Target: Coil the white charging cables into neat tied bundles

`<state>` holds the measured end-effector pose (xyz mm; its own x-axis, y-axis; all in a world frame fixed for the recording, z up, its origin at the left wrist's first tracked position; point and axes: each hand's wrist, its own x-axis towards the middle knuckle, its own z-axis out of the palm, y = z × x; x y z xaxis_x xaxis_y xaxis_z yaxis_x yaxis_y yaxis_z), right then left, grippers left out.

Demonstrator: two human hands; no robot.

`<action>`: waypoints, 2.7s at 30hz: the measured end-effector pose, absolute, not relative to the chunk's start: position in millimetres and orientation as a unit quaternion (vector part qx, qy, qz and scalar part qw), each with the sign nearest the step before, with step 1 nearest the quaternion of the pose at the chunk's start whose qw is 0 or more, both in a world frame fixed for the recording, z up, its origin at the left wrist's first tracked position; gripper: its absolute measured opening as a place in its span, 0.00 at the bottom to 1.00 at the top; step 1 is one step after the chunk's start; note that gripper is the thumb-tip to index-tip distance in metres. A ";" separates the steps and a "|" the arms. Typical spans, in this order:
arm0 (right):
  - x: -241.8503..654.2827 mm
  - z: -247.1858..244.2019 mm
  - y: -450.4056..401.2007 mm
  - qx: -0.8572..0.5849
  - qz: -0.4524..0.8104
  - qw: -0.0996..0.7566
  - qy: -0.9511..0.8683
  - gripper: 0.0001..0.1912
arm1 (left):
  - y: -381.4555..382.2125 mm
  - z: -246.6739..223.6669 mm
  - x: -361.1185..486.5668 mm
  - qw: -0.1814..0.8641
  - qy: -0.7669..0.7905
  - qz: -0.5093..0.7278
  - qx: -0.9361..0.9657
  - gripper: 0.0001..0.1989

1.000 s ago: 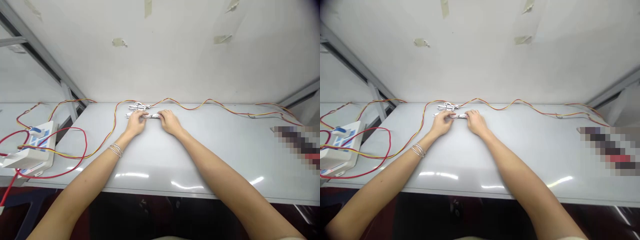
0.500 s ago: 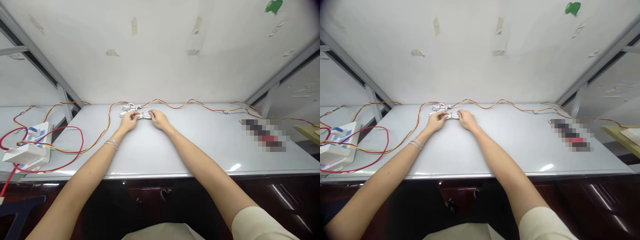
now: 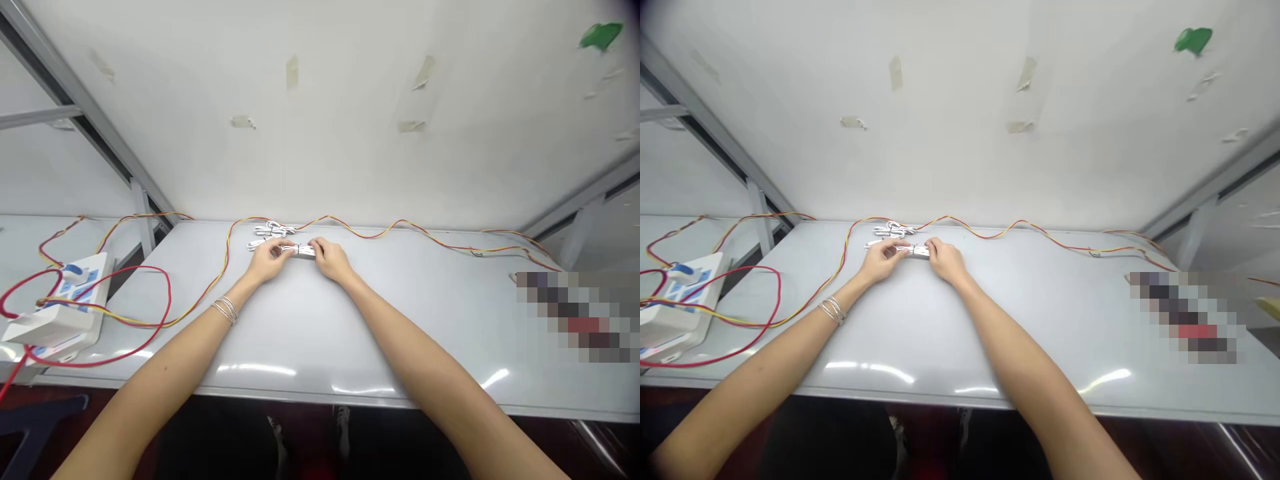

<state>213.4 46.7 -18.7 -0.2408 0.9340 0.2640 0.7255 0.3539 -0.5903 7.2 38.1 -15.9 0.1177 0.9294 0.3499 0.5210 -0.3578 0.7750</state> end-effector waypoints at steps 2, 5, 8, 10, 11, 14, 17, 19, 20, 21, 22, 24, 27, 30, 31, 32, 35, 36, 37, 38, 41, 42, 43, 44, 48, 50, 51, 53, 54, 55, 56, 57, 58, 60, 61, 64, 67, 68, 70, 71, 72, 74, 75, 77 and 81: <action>214.3 -18.2 44.0 -0.540 0.209 0.313 -0.753 0.19 | 36.4 -16.3 8.0 0.233 0.503 0.428 0.713 0.12; 214.9 -16.5 37.0 -0.513 0.255 0.345 -0.743 0.20 | 32.9 -15.6 9.7 0.234 0.501 0.443 0.706 0.11; 214.7 -16.3 31.7 -0.487 0.283 0.378 -0.735 0.21 | 31.6 -14.6 11.2 0.244 0.500 0.446 0.701 0.10; 214.1 -16.7 30.8 -0.477 0.284 0.388 -0.736 0.21 | 32.5 -14.2 11.6 0.253 0.500 0.444 0.699 0.11; 213.8 -16.9 31.2 -0.474 0.281 0.395 -0.735 0.21 | 33.2 -14.2 11.6 0.258 0.500 0.444 0.697 0.11; 213.4 -17.8 35.8 -0.470 0.278 0.411 -0.730 0.21 | 34.5 -14.3 11.5 0.266 0.498 0.440 0.699 0.12; 213.9 -19.8 42.8 -0.480 0.277 0.413 -0.723 0.23 | 33.1 -14.3 11.3 0.265 0.493 0.427 0.710 0.14; 214.2 -21.1 46.6 -0.490 0.275 0.413 -0.717 0.26 | 31.5 -14.3 11.1 0.265 0.481 0.414 0.726 0.17; 214.3 -21.5 47.9 -0.493 0.277 0.412 -0.715 0.27 | 30.9 -14.4 11.0 0.267 0.471 0.410 0.734 0.19; 214.3 -21.5 48.4 -0.493 0.281 0.410 -0.714 0.27 | 30.5 -14.7 10.9 0.271 0.463 0.409 0.738 0.19; 214.4 -21.3 48.3 -0.492 0.287 0.408 -0.714 0.28 | 30.5 -15.0 11.0 0.276 0.458 0.409 0.740 0.17; 214.8 -19.7 46.4 -0.489 0.305 0.402 -0.711 0.29 | 31.1 -15.5 11.1 0.284 0.460 0.408 0.736 0.13; 215.7 -16.3 41.6 -0.480 0.336 0.400 -0.705 0.29 | 32.3 -15.4 11.2 0.278 0.476 0.405 0.729 0.12; 216.3 -14.9 38.6 -0.464 0.347 0.410 -0.705 0.21 | 32.8 -14.2 10.6 0.299 0.476 0.402 0.723 0.13; 216.3 -15.1 38.3 -0.460 0.348 0.412 -0.705 0.19 | 32.9 -13.7 10.3 0.316 0.474 0.399 0.719 0.14; 216.3 -15.5 38.2 -0.457 0.351 0.412 -0.706 0.20 | 32.8 -13.3 10.0 0.335 0.470 0.395 0.715 0.15; 215.9 -16.4 38.7 -0.451 0.365 0.414 -0.702 0.21 | 32.0 -12.4 9.5 0.370 0.460 0.386 0.709 0.18; 215.7 -16.3 39.0 -0.451 0.365 0.416 -0.700 0.21 | 31.4 -12.0 9.5 0.378 0.458 0.384 0.707 0.18; 215.6 -16.0 39.3 -0.457 0.359 0.417 -0.699 0.21 | 30.8 -11.8 9.7 0.386 0.455 0.383 0.705 0.18; 215.5 -15.5 39.7 -0.467 0.347 0.416 -0.699 0.22 | 30.1 -11.5 9.9 0.392 0.452 0.382 0.704 0.17; 215.5 -14.6 40.7 -0.494 0.305 0.401 -0.709 0.27 | 28.9 -11.7 10.8 0.390 0.428 0.397 0.712 0.18; 215.4 -14.6 40.9 -0.497 0.297 0.393 -0.714 0.29 | 28.9 -12.0 11.0 0.386 0.418 0.409 0.713 0.19; 215.1 -14.8 40.9 -0.497 0.293 0.384 -0.721 0.30 | 29.1 -12.5 11.1 0.387 0.409 0.420 0.712 0.18; 214.5 -15.1 40.6 -0.497 0.286 0.371 -0.730 0.31 | 29.5 -12.9 11.1 0.391 0.404 0.429 0.707 0.17; 209.1 -16.0 36.0 -0.507 0.224 0.306 -0.774 0.31 | 32.3 -13.8 9.8 0.385 0.427 0.437 0.692 0.14; 206.4 -15.2 33.1 -0.506 0.199 0.285 -0.790 0.29 | 34.1 -13.9 9.0 0.389 0.429 0.443 0.685 0.15; 205.7 -14.5 32.0 -0.506 0.191 0.280 -0.793 0.28 | 34.8 -14.0 8.6 0.401 0.424 0.452 0.675 0.15; 205.8 -13.3 30.9 -0.505 0.189 0.281 -0.794 0.25 | 35.9 -14.3 8.0 0.426 0.411 0.476 0.650 0.16; 206.4 -12.9 30.8 -0.500 0.198 0.291 -0.791 0.24 | 36.1 -14.5 7.8 0.435 0.409 0.486 0.638 0.17; 207.1 -13.0 31.1 -0.493 0.211 0.304 -0.787 0.23 | 36.2 -14.5 7.5 0.443 0.409 0.492 0.628 0.19; 207.5 -13.3 31.7 -0.485 0.219 0.315 -0.786 0.22 | 36.1 -14.4 7.3 0.450 0.411 0.496 0.619 0.21; 207.3 -13.9 32.5 -0.477 0.228 0.326 -0.784 0.22 | 35.9 -14.1 7.1 0.458 0.411 0.498 0.611 0.23; 206.3 -14.6 33.3 -0.470 0.246 0.341 -0.776 0.23 | 35.6 -13.7 7.1 0.469 0.409 0.501 0.602 0.25; 202.2 -15.2 35.0 -0.449 0.346 0.376 -0.733 0.25 | 35.0 -12.5 7.5 0.492 0.400 0.510 0.582 0.29; 199.5 -14.7 35.5 -0.431 0.413 0.390 -0.701 0.27 | 34.8 -11.8 7.9 0.502 0.392 0.515 0.573 0.29; 192.9 -9.0 35.9 -0.375 0.560 0.375 -0.636 0.28 | 34.7 -10.5 9.8 0.530 0.373 0.528 0.549 0.30; 192.6 -0.8 35.1 -0.346 0.595 0.347 -0.637 0.26 | 35.1 -11.4 11.7 0.537 0.374 0.528 0.541 0.28; 193.5 1.1 35.0 -0.340 0.596 0.340 -0.643 0.24 | 35.3 -12.2 12.3 0.531 0.381 0.530 0.540 0.28; 195.2 2.9 35.3 -0.336 0.598 0.330 -0.648 0.23 | 35.2 -13.8 13.4 0.504 0.397 0.538 0.547 0.28; 195.6 2.8 35.5 -0.339 0.600 0.328 -0.646 0.22 | 34.9 -14.5 13.8 0.485 0.402 0.544 0.555 0.28; 195.7 2.3 35.8 -0.345 0.602 0.331 -0.640 0.22 | 34.5 -15.0 14.2 0.464 0.404 0.547 0.568 0.26; 195.0 0.9 36.4 -0.359 0.600 0.350 -0.624 0.21 | 33.3 -15.1 15.1 0.425 0.402 0.544 0.602 0.20; 194.6 0.2 36.6 -0.361 0.600 0.361 -0.616 0.20 | 32.5 -14.7 15.5 0.410 0.402 0.539 0.616 0.16; 193.9 -0.5 37.2 -0.363 0.605 0.376 -0.601 0.20 | 31.0 -13.3 16.5 0.395 0.406 0.532 0.630 0.11; 194.2 -0.4 38.4 -0.370 0.616 0.386 -0.579 0.21 | 29.2 -10.6 18.3 0.390 0.432 0.533 0.614 0.11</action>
<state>194.2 38.4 -0.4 -0.4280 0.9037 -0.0095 -0.0463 -0.0324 -0.9984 18.3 29.2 -10.6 0.0585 0.9465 0.3175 0.1136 -0.3223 0.9398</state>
